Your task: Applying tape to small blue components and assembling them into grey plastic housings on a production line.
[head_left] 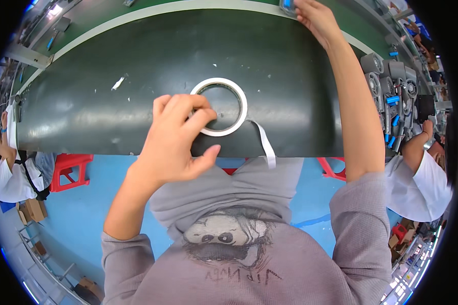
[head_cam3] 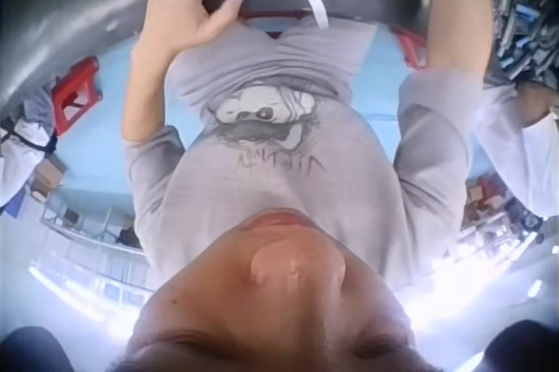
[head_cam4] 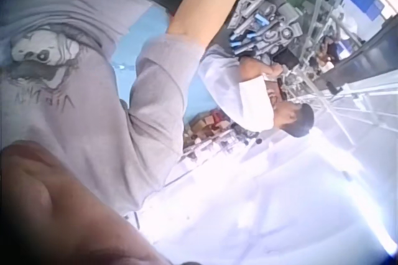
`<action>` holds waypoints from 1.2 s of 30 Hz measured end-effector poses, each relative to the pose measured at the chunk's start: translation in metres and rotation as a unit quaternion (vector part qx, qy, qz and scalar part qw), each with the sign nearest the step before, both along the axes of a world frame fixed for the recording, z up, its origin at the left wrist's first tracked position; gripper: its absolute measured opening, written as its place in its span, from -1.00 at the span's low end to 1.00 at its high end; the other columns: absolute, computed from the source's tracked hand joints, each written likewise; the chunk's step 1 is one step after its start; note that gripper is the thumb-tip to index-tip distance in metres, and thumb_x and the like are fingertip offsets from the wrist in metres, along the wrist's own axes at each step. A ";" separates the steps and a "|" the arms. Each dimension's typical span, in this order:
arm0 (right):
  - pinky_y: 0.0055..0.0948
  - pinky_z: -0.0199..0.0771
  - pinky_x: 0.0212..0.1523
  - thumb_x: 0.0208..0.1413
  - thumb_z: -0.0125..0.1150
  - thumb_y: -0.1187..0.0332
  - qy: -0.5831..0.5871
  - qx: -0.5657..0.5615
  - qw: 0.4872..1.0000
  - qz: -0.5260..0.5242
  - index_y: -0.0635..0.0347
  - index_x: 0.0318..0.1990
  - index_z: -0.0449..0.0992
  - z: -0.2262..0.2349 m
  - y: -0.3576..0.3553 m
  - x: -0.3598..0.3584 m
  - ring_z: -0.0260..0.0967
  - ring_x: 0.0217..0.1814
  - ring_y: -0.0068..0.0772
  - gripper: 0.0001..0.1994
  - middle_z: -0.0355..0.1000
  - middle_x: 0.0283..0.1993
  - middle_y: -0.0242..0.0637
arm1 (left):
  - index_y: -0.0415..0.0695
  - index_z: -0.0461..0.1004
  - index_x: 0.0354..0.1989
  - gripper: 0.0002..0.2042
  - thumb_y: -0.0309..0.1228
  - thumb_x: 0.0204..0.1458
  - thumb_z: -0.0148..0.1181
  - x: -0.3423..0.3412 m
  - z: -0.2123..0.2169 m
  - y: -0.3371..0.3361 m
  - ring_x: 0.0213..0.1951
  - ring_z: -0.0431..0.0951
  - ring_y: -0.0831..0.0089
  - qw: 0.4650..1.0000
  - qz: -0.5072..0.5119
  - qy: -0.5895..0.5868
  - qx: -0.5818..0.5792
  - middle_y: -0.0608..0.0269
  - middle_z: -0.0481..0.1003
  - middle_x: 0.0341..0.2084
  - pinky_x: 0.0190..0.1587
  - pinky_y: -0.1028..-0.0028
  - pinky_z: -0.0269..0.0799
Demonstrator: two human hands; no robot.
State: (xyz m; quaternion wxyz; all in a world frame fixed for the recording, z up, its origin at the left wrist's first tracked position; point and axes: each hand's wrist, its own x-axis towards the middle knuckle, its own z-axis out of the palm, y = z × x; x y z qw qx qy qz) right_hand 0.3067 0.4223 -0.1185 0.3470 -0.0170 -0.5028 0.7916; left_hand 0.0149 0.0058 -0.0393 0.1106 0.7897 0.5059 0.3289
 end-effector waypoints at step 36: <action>-0.44 0.06 -0.56 0.17 0.34 0.46 -0.354 0.227 0.907 0.004 0.25 -0.32 0.57 0.091 -0.322 -0.063 0.10 -0.61 -0.59 -0.92 0.24 -0.63 -0.41 | -0.05 0.59 -0.43 -0.87 -0.47 -0.22 0.33 0.002 -0.021 -0.004 -0.33 0.60 0.55 0.954 0.130 0.064 0.264 0.42 0.63 -0.29 -0.08 0.33 0.00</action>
